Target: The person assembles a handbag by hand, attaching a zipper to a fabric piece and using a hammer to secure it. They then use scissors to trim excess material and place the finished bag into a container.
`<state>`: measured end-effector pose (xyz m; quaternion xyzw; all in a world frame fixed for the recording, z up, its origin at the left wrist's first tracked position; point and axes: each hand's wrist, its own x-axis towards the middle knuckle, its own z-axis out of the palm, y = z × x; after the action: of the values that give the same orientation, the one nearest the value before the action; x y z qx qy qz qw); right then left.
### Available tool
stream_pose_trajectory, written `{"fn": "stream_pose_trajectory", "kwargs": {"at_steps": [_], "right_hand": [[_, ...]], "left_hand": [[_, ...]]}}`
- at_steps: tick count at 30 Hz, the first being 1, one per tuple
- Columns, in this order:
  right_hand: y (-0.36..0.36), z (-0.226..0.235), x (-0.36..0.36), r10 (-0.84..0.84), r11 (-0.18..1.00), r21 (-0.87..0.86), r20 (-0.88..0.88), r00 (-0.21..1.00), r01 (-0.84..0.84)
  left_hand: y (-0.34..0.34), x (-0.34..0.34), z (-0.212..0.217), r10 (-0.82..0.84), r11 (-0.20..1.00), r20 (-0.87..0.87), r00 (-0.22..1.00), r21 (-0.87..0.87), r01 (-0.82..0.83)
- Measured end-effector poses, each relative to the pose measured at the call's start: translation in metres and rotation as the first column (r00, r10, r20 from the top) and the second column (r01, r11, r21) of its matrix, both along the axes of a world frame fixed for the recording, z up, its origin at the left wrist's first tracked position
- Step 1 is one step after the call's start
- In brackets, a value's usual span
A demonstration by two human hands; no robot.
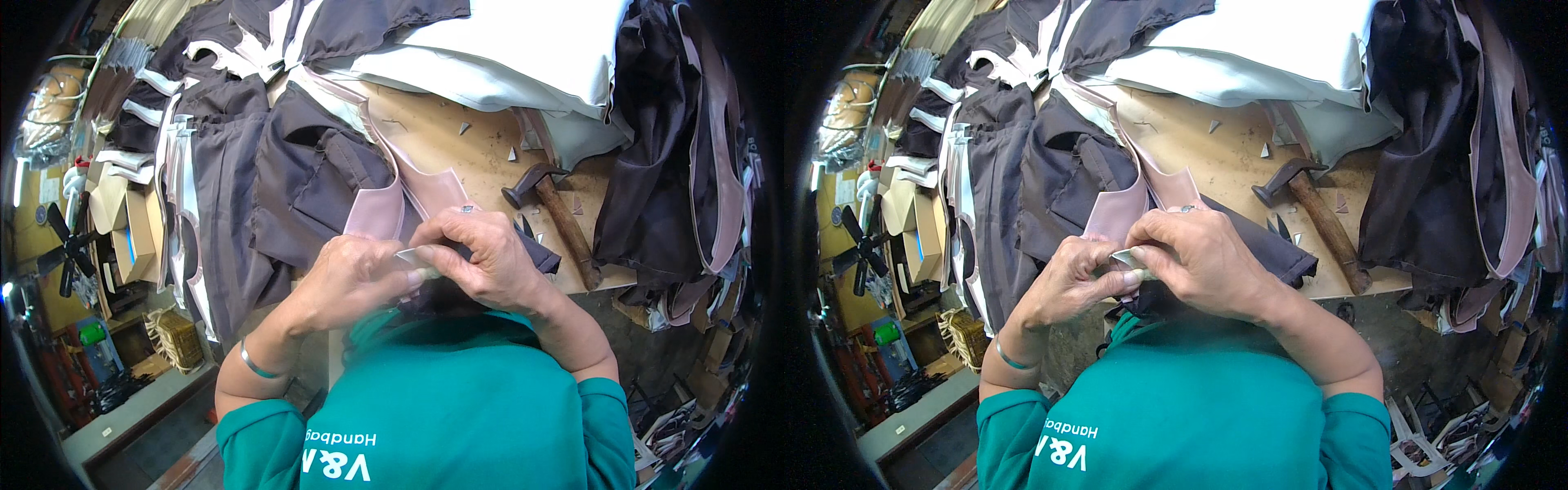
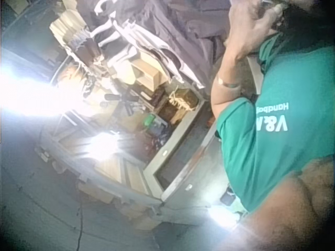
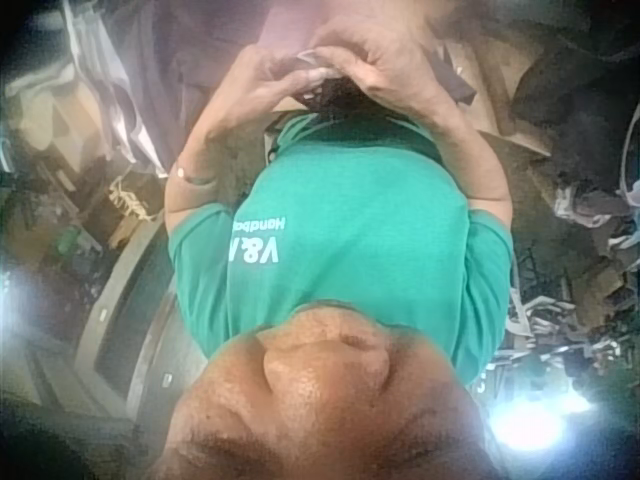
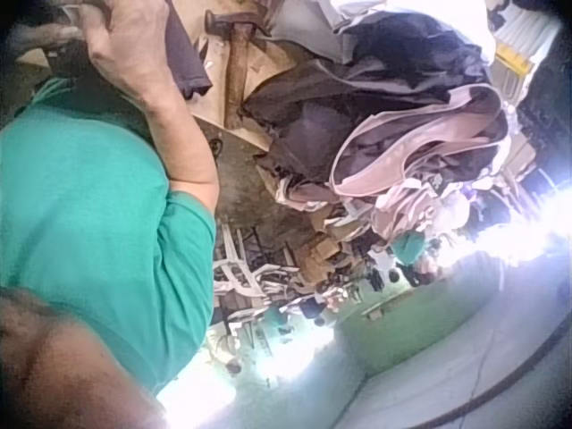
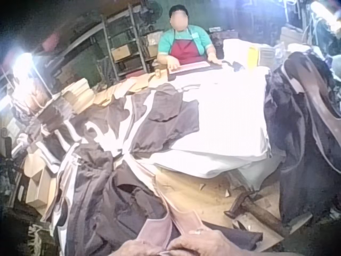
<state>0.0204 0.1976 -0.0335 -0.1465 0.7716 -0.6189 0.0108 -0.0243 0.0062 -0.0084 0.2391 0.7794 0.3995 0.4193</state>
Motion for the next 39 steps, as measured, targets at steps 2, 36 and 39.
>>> {"fn": "stream_pose_trajectory", "kwargs": {"at_steps": [2, 36, 39], "right_hand": [[0.003, 0.002, 0.0, 0.03, 1.0, -0.002, 0.041, 0.999, -0.03], [0.023, 0.002, -0.016, 0.278, 0.958, -0.096, 0.061, 0.959, -0.272], [0.024, 0.003, -0.019, 0.305, 0.949, -0.134, 0.158, 0.939, -0.285]], "left_hand": [[0.001, -0.001, 0.007, -0.003, 0.999, -0.061, 0.998, 0.038, 0.005], [-0.002, 0.004, 0.013, 0.206, 0.933, -0.443, 0.873, 0.358, -0.039], [-0.009, 0.001, 0.009, 0.086, 0.941, -0.723, 0.685, 0.284, 0.182]]}}
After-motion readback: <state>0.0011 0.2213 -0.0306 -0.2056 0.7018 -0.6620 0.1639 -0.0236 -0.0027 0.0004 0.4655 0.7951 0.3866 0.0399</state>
